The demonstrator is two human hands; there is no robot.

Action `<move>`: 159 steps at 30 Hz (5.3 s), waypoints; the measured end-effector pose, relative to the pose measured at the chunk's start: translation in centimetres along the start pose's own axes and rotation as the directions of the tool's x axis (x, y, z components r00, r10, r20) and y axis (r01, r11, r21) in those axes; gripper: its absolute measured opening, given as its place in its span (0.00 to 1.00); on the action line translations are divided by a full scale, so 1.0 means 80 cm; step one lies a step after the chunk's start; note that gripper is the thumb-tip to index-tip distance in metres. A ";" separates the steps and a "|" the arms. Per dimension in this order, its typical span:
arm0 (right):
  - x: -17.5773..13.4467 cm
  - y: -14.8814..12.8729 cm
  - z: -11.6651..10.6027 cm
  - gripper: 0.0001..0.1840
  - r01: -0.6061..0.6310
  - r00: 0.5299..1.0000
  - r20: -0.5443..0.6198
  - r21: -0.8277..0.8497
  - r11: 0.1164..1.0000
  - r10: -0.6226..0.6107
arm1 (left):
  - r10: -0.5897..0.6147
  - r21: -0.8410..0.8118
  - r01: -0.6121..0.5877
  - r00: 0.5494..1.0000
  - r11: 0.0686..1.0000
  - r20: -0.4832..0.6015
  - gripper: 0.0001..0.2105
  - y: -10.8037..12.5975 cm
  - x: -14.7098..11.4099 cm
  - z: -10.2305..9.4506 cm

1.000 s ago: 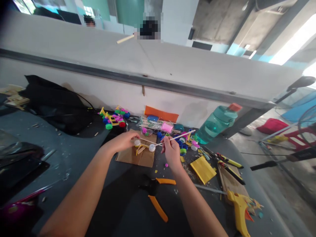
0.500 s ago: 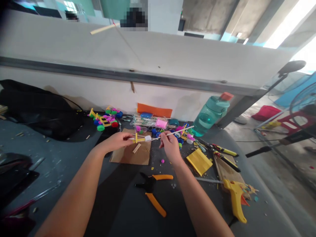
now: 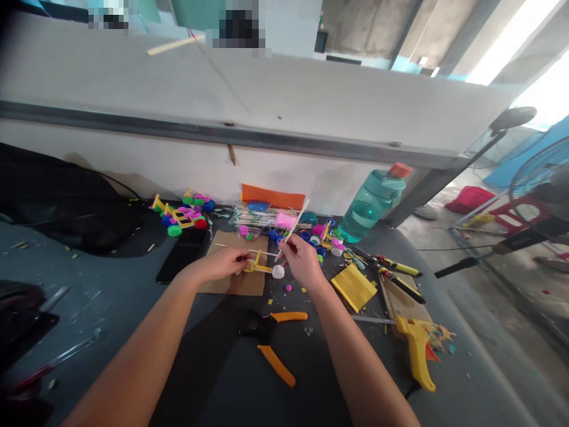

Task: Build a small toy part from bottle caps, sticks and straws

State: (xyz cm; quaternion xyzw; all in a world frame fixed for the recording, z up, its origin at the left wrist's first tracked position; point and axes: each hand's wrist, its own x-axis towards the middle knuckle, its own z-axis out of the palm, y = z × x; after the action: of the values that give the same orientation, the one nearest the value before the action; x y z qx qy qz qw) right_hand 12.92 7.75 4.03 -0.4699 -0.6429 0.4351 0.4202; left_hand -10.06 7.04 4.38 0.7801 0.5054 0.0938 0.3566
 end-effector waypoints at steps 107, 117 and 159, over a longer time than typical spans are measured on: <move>-0.004 0.011 0.007 0.06 0.193 0.978 0.165 -0.463 0.865 -0.130 | 0.041 0.102 -0.023 0.984 0.995 -0.175 0.06 0.010 0.018 0.025; -0.002 0.016 0.009 0.05 0.158 0.985 0.143 -0.474 0.866 -0.101 | -0.005 0.011 0.007 0.985 1.000 -0.173 0.05 0.007 0.020 0.029; -0.004 0.017 0.019 0.07 -0.072 0.995 0.047 -0.307 0.949 0.090 | -0.023 0.116 0.050 0.976 0.992 -0.219 0.09 0.010 0.021 0.034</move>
State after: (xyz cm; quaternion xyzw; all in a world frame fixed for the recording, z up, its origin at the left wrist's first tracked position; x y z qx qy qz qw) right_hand 11.91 7.44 2.28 -0.5417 -0.6949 0.3615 0.3049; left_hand -7.33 7.06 2.55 0.7759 0.5603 0.1409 0.2532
